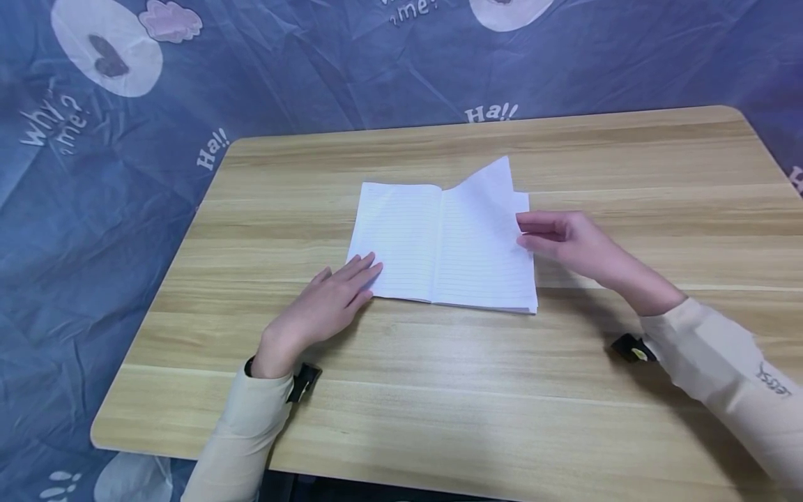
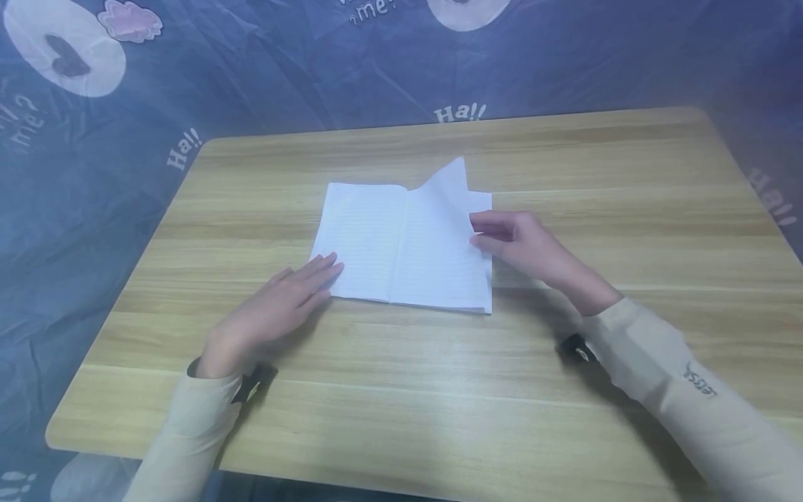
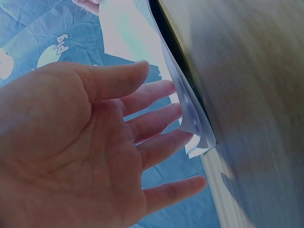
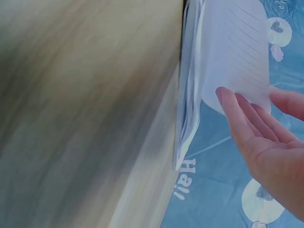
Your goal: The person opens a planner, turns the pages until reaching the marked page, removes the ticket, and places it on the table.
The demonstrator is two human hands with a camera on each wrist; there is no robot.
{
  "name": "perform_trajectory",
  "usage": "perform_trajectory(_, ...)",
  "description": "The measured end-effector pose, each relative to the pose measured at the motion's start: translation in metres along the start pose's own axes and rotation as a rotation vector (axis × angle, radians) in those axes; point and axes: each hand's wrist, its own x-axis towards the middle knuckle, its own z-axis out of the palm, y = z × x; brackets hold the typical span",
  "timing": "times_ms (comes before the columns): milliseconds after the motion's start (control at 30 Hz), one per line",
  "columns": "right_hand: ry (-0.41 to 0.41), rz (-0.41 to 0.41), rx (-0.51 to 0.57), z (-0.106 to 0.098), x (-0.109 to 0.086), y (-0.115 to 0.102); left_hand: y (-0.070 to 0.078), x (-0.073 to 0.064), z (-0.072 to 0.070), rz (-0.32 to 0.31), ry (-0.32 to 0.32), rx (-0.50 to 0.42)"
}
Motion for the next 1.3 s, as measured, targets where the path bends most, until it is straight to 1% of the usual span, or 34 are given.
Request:
perform_trajectory(167,0.0,0.012,0.024,0.003,0.0,-0.005,0.0,0.001,0.0,-0.001,-0.004,0.005)
perform_trajectory(233,-0.025,-0.025,0.057,0.003,0.001,-0.007,0.0,0.001,0.0,-0.006,-0.009,0.005)
perform_trajectory(400,-0.115,-0.14,0.195,0.01,0.005,-0.014,-0.001,0.001,0.0,-0.021,-0.02,-0.008)
perform_trajectory(500,-0.156,-0.174,0.242,0.017,0.009,-0.018,-0.001,0.001,0.0,-0.021,-0.023,-0.017)
perform_trajectory(600,-0.187,-0.197,0.253,0.025,0.014,-0.02,-0.001,0.0,0.0,-0.02,-0.022,-0.02)
perform_trajectory(700,-0.213,-0.214,0.241,0.032,0.02,-0.021,-0.001,0.0,0.0,-0.016,-0.016,-0.019)
perform_trajectory(867,-0.249,-0.242,0.179,0.041,0.029,-0.021,-0.001,0.0,-0.001,-0.008,0.002,-0.015)
perform_trajectory(1000,-0.245,-0.242,0.122,0.046,0.033,-0.022,-0.002,0.0,-0.001,-0.014,0.023,0.001)
perform_trajectory(1067,-0.235,-0.244,0.09,0.049,0.035,-0.023,-0.003,0.0,-0.001,-0.022,0.042,0.028)
perform_trajectory(1167,-0.223,-0.253,0.033,0.054,0.037,-0.024,-0.004,0.0,-0.004,-0.063,0.08,0.075)
perform_trajectory(1233,-0.226,-0.265,0.004,0.057,0.039,-0.025,-0.005,-0.001,-0.006,-0.106,0.116,0.099)
perform_trajectory(1300,-0.235,-0.266,-0.018,0.06,0.04,-0.025,-0.005,-0.001,-0.009,-0.15,0.16,0.105)
